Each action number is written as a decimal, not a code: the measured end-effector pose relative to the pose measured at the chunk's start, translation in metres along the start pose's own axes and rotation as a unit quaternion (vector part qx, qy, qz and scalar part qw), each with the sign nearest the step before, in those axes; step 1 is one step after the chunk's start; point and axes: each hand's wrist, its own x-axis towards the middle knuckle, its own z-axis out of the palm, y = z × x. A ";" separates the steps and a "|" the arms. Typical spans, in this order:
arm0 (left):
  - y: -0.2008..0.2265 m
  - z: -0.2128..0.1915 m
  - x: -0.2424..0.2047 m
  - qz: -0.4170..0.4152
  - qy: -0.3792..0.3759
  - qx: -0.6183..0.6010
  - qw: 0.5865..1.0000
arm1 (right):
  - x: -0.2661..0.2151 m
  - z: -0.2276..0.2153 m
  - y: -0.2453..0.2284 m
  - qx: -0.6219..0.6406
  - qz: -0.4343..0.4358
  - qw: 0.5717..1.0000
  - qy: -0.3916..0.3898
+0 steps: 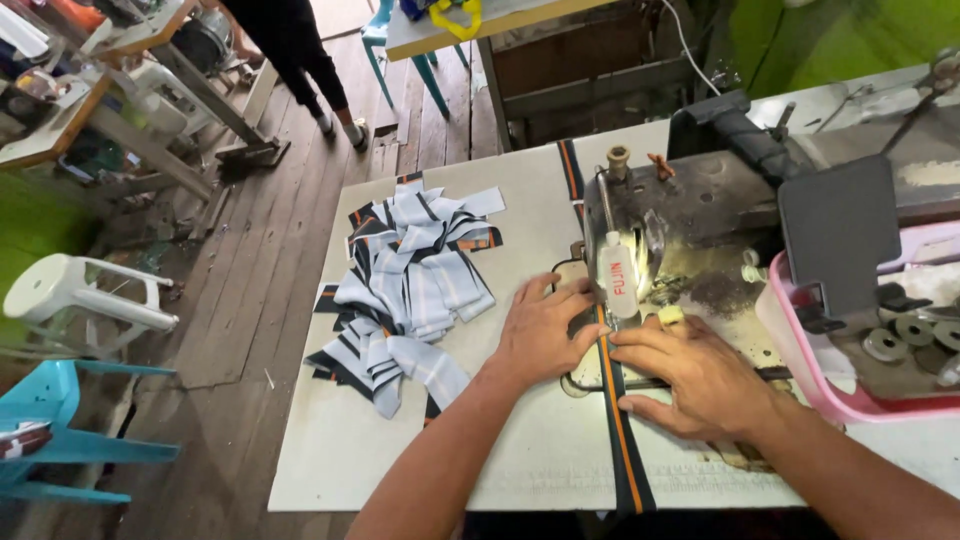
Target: Sewing decorative fabric strips onto garment components using an industrial sewing machine.
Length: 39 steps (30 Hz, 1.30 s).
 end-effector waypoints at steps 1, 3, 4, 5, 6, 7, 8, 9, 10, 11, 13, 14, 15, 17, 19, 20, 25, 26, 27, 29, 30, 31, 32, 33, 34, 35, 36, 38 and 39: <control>0.002 0.001 -0.008 -0.003 -0.001 0.000 1.000 | -0.004 0.004 -0.004 0.002 -0.001 1.000 -0.001; 0.002 -0.003 -0.001 0.025 0.015 -0.012 0.999 | -0.002 0.003 0.002 0.015 -0.017 0.999 0.035; 0.003 -0.007 0.003 0.036 0.022 -0.006 0.999 | 0.000 0.000 0.003 0.005 -0.018 0.999 0.046; 0.003 -0.011 0.007 0.026 0.006 -0.015 1.000 | 0.002 -0.002 0.004 0.030 0.012 0.999 0.027; 0.007 -0.010 -0.002 0.003 -0.015 -0.031 0.999 | -0.003 0.000 -0.001 0.063 0.042 0.997 -0.004; 0.006 -0.009 -0.003 0.001 -0.014 -0.031 0.999 | -0.004 0.000 -0.001 0.063 0.040 0.997 -0.005; 0.004 -0.007 -0.003 0.006 -0.012 -0.034 0.999 | -0.003 0.000 0.001 0.073 0.038 0.997 -0.001; 0.001 -0.005 -0.003 0.011 -0.009 -0.036 0.999 | -0.003 0.001 0.003 0.084 0.035 0.996 0.003; 0.001 -0.007 -0.002 0.009 -0.013 -0.040 0.999 | -0.002 0.000 0.002 0.086 0.038 0.996 -0.002; 0.000 -0.009 -0.001 0.015 -0.009 -0.052 0.998 | -0.001 -0.001 0.002 0.100 0.019 0.994 0.034; -0.001 -0.005 -0.006 0.016 -0.012 -0.071 0.997 | -0.005 -0.002 -0.002 0.118 0.005 0.991 0.062; -0.003 -0.004 -0.005 0.024 0.007 -0.066 0.997 | -0.004 -0.004 -0.003 0.124 -0.003 0.990 0.073; -0.004 -0.004 -0.005 0.032 0.026 -0.061 0.997 | -0.003 -0.008 -0.005 0.130 -0.012 0.988 0.084; -0.003 -0.005 -0.003 0.030 0.029 -0.066 0.997 | -0.001 -0.011 -0.006 0.130 -0.022 0.986 0.103; -0.003 -0.003 -0.004 0.021 0.027 -0.073 0.997 | 0.000 -0.012 -0.008 0.138 -0.033 0.983 0.116; -0.004 -0.001 -0.004 0.024 0.034 -0.067 0.997 | 0.001 -0.013 -0.009 0.150 -0.035 0.981 0.122; -0.010 0.007 -0.005 0.022 0.052 -0.062 0.996 | 0.003 -0.018 -0.014 0.173 -0.047 0.974 0.137; -0.009 0.007 -0.005 0.016 0.043 -0.066 0.997 | 0.003 -0.017 -0.014 0.183 -0.029 0.973 0.137; -0.009 0.006 -0.005 0.010 0.034 -0.071 0.997 | 0.002 -0.016 -0.014 0.193 -0.010 0.972 0.136; -0.007 0.004 -0.005 0.009 0.041 -0.070 0.997 | 0.004 -0.016 -0.011 0.192 -0.017 0.971 0.144; -0.006 0.004 -0.006 0.010 0.040 -0.072 0.997 | 0.003 -0.015 -0.011 0.193 -0.015 0.969 0.151; -0.007 0.005 -0.006 0.008 0.042 -0.071 0.997 | 0.004 -0.015 -0.011 0.194 -0.017 0.969 0.151; -0.009 0.006 -0.006 0.013 0.044 -0.068 0.997 | 0.004 -0.016 -0.012 0.195 -0.014 0.969 0.154; -0.010 0.008 -0.006 0.019 0.047 -0.064 0.997 | 0.005 -0.017 -0.013 0.195 -0.011 0.968 0.157; -0.008 0.007 -0.006 0.019 0.046 -0.064 0.997 | 0.005 -0.019 -0.015 0.196 -0.010 0.968 0.157; -0.006 0.007 -0.007 0.011 0.043 -0.074 0.996 | 0.005 -0.021 -0.018 0.196 -0.013 0.967 0.160; -0.007 0.002 -0.007 0.004 0.040 -0.079 0.996 | 0.009 -0.023 -0.022 0.199 -0.019 0.966 0.167; -0.007 0.007 -0.009 0.013 0.048 -0.079 0.996 | 0.004 -0.022 -0.023 0.189 -0.022 0.967 0.170; -0.010 0.008 -0.007 0.021 0.058 -0.083 0.995 | 0.006 -0.022 -0.021 0.177 -0.023 0.969 0.170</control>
